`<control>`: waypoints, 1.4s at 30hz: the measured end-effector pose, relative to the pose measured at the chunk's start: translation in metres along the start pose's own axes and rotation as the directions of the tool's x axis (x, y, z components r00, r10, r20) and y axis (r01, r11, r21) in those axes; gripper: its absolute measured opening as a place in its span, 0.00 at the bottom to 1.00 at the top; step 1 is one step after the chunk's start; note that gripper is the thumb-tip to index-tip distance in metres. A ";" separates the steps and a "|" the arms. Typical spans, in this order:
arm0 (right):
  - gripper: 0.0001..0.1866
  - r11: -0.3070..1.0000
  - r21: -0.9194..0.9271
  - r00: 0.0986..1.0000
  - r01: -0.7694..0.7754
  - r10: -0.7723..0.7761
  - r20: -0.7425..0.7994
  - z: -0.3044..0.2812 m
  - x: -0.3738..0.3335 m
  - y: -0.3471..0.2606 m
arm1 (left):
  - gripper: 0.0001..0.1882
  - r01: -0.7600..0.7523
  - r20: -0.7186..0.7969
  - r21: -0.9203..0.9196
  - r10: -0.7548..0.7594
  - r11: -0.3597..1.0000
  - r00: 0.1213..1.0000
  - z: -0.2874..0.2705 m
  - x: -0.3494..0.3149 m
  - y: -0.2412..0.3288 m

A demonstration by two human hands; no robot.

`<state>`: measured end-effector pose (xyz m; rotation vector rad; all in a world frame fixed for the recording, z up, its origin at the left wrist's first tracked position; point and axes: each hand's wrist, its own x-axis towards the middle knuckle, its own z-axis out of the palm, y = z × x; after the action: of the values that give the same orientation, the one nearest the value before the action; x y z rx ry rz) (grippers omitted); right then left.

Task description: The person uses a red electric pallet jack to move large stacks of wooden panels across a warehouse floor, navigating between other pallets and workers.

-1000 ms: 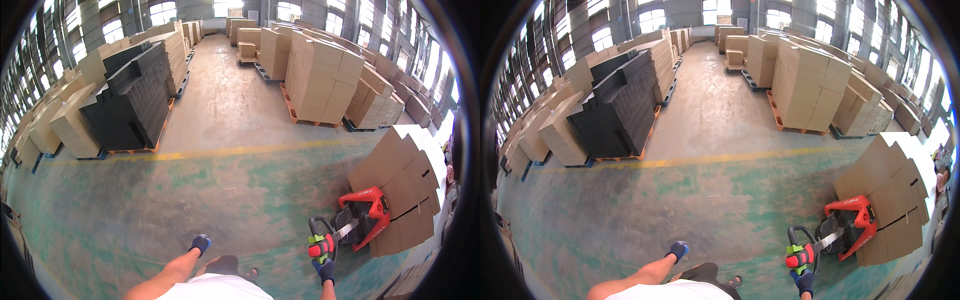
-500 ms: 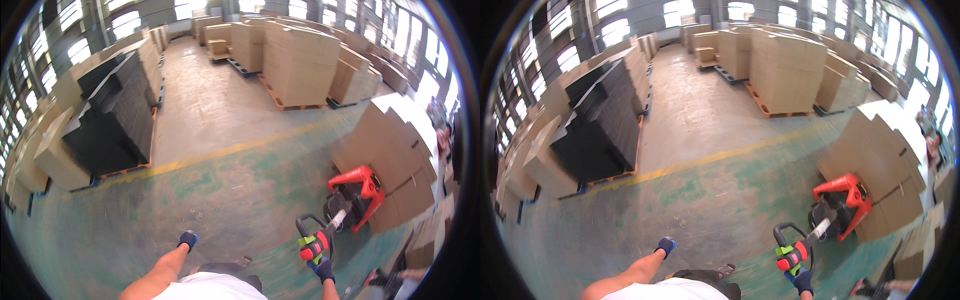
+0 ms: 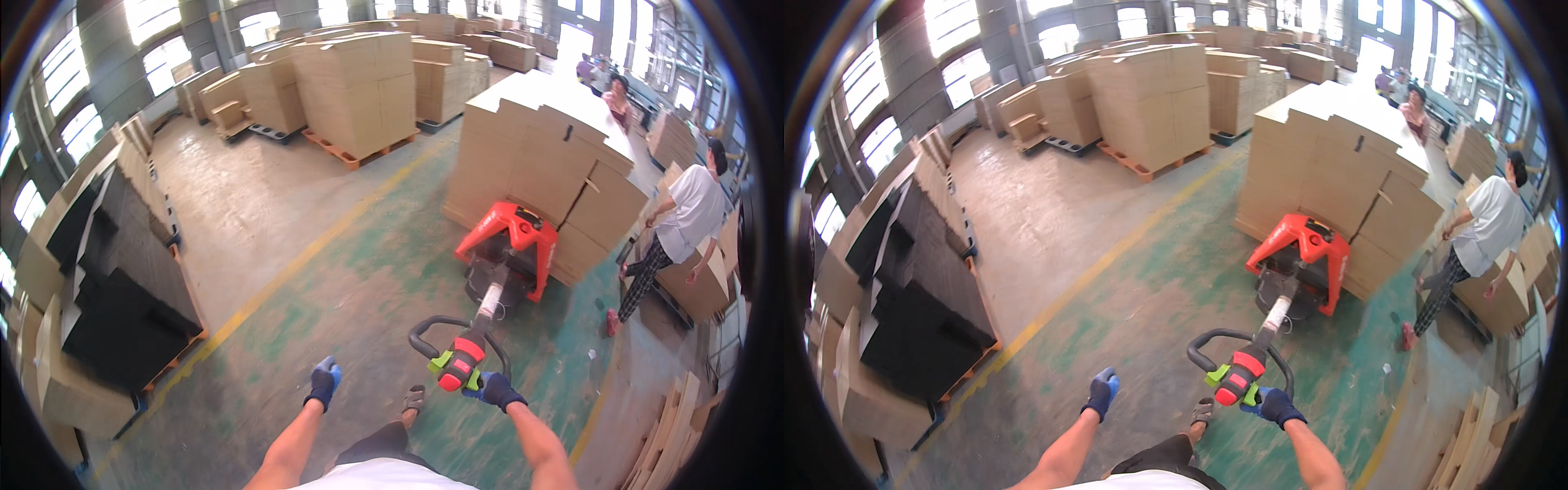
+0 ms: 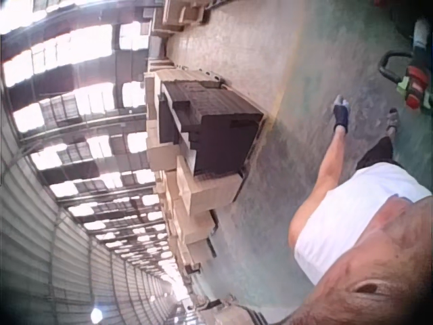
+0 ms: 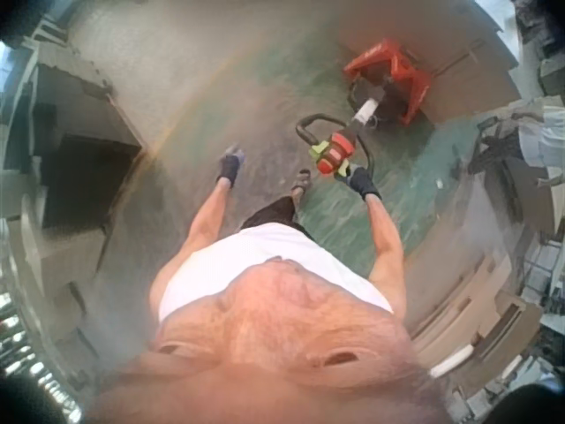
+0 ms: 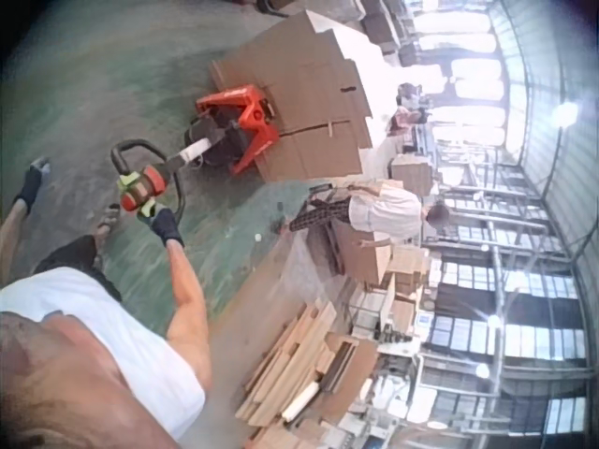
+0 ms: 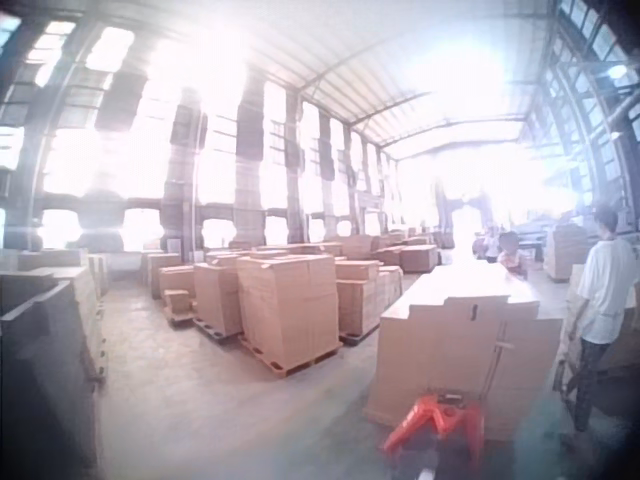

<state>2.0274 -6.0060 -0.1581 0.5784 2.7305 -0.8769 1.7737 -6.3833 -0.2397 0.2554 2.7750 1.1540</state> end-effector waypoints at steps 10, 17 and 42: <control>0.28 0.995 0.024 0.996 0.094 -0.094 -0.011 0.018 -0.002 0.042 | 0.26 -0.256 -0.253 -0.206 0.202 0.944 0.946 -0.048 0.065 0.130; 0.26 0.994 -0.010 0.995 0.104 -0.104 -0.003 0.025 -0.008 0.057 | 0.43 -0.233 -0.323 0.275 0.318 0.933 0.891 -0.193 0.105 0.192; 0.17 0.953 0.130 0.955 0.272 -0.284 0.085 0.033 -0.009 0.067 | 0.37 -0.288 -0.557 0.171 0.334 0.942 0.761 -0.154 0.013 0.240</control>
<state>2.0670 -5.9788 -0.2154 0.1602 2.7199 -1.1045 1.7592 -6.3202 0.0388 0.4580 3.4200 1.3976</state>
